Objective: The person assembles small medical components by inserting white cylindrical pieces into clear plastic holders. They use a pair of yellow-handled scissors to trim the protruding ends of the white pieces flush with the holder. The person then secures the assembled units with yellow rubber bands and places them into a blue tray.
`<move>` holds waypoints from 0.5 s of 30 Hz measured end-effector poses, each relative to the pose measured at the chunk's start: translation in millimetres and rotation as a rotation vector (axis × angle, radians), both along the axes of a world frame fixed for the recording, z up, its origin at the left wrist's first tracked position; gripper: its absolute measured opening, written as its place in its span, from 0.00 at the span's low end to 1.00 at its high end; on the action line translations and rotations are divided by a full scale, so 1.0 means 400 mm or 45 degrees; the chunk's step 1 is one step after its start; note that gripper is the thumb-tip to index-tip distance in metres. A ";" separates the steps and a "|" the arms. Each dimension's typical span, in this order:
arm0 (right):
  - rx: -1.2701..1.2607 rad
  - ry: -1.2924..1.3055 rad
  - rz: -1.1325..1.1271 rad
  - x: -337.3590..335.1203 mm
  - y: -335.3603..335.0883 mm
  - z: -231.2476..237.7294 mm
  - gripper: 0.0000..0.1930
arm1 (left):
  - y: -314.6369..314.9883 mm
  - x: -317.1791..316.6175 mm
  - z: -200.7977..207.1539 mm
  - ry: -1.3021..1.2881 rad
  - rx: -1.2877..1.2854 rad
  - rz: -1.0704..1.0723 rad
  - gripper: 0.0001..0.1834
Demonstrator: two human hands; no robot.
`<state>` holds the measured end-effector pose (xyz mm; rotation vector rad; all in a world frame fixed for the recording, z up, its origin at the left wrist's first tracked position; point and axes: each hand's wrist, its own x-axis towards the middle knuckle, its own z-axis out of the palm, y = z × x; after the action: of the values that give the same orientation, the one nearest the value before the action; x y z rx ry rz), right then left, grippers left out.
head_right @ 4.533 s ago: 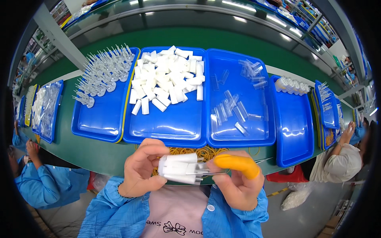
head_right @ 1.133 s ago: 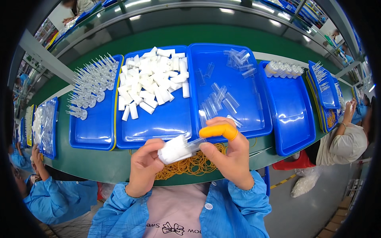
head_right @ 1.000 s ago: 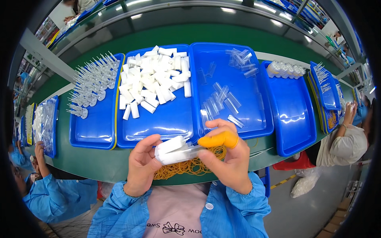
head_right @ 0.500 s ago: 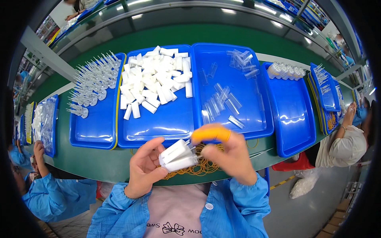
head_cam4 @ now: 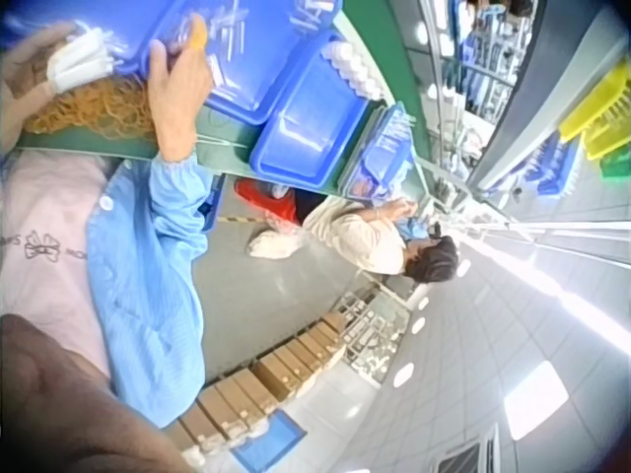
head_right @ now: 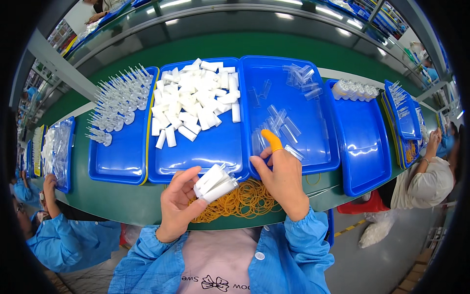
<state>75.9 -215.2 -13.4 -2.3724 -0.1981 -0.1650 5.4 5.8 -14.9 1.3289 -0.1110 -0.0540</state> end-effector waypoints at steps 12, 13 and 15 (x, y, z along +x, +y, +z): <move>0.184 -0.209 -0.009 -0.003 0.002 -0.018 0.19 | 0.004 -0.001 0.001 -0.006 -0.005 0.012 0.31; 0.206 -0.252 0.017 -0.003 -0.010 -0.011 0.18 | 0.005 -0.001 0.001 -0.013 -0.005 0.016 0.31; 0.723 0.087 -0.003 -0.018 -0.026 -0.007 0.13 | 0.002 -0.002 0.000 -0.070 0.101 0.022 0.31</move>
<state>68.5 -225.6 -16.1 -1.8097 -0.0978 -0.1210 4.7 6.7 -15.0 1.4110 -0.1450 -0.0070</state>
